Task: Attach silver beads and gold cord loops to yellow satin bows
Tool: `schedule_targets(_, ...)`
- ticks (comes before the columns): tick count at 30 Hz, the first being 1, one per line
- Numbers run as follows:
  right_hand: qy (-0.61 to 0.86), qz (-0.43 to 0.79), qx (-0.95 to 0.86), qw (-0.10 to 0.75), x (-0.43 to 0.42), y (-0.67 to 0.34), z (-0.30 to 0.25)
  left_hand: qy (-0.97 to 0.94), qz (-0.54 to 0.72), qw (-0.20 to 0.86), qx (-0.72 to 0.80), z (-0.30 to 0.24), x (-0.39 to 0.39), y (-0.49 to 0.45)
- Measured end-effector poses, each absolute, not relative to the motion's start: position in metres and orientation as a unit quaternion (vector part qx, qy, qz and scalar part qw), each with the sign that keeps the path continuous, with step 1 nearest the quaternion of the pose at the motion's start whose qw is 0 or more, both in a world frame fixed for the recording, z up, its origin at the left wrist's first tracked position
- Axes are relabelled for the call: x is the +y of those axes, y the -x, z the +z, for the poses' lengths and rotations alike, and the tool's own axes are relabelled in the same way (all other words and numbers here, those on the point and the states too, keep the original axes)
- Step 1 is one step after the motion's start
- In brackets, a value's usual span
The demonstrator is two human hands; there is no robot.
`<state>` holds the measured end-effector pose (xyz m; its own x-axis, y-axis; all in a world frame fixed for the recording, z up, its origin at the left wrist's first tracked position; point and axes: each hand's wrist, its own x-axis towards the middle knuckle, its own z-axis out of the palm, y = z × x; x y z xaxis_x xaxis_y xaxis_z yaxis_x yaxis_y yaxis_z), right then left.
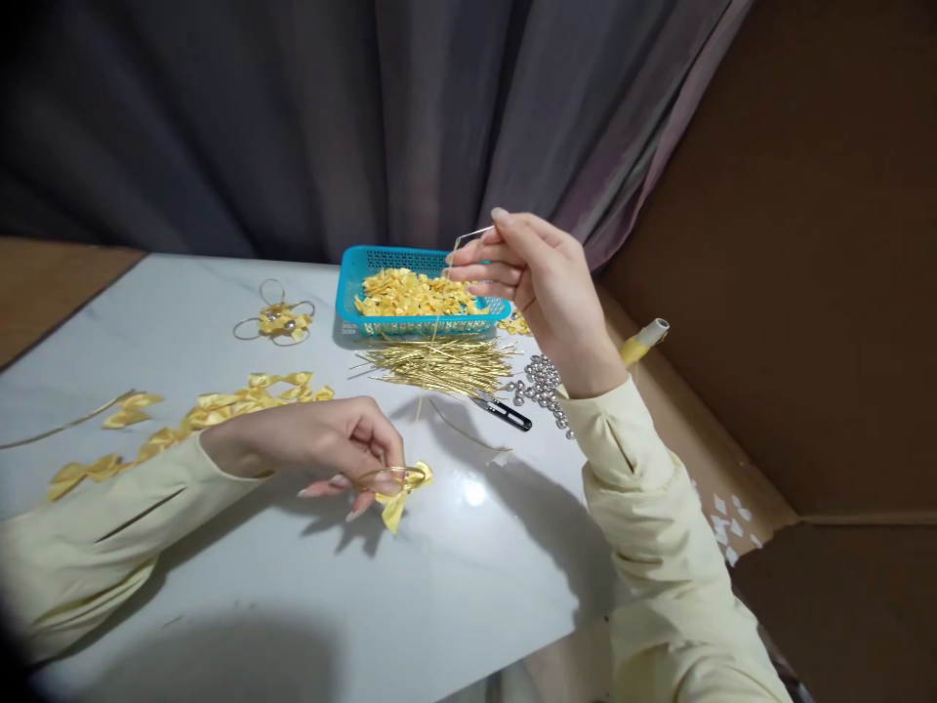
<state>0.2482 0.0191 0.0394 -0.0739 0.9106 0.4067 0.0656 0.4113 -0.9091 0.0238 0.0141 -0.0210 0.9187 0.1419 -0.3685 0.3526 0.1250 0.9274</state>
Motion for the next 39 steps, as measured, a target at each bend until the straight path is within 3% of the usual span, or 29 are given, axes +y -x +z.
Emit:
schedule_targets(6,0.392,0.442,-0.559,0.582,0.007,-0.261,0.028,-0.616,-0.079,0.762,0.184,-0.020,0.014,-0.022)
schedule_targets(14,0.419,0.297,-0.675,0.530,-0.032,-0.266,0.022,-0.579,-0.062,0.792,0.184,-0.020,0.015,-0.019)
schedule_targets(19,0.338,0.430,-0.663,0.511,-0.065,-0.255,0.009,-0.576,-0.045,0.791,0.202,-0.021,0.018,-0.017)
schedule_targets(22,0.359,0.481,-0.684,0.415,-0.080,-0.247,0.000,-0.602,-0.041,0.772,0.201,-0.018,0.019,-0.018)
schedule_targets(25,0.382,0.411,-0.752,0.347,-0.086,-0.238,-0.005,-0.631,-0.030,0.749,0.199,-0.014,0.019,-0.019)
schedule_targets(39,0.393,-0.032,-0.875,0.281,-0.085,-0.222,-0.038,-0.657,-0.024,0.725,0.204,-0.013,0.019,-0.018)
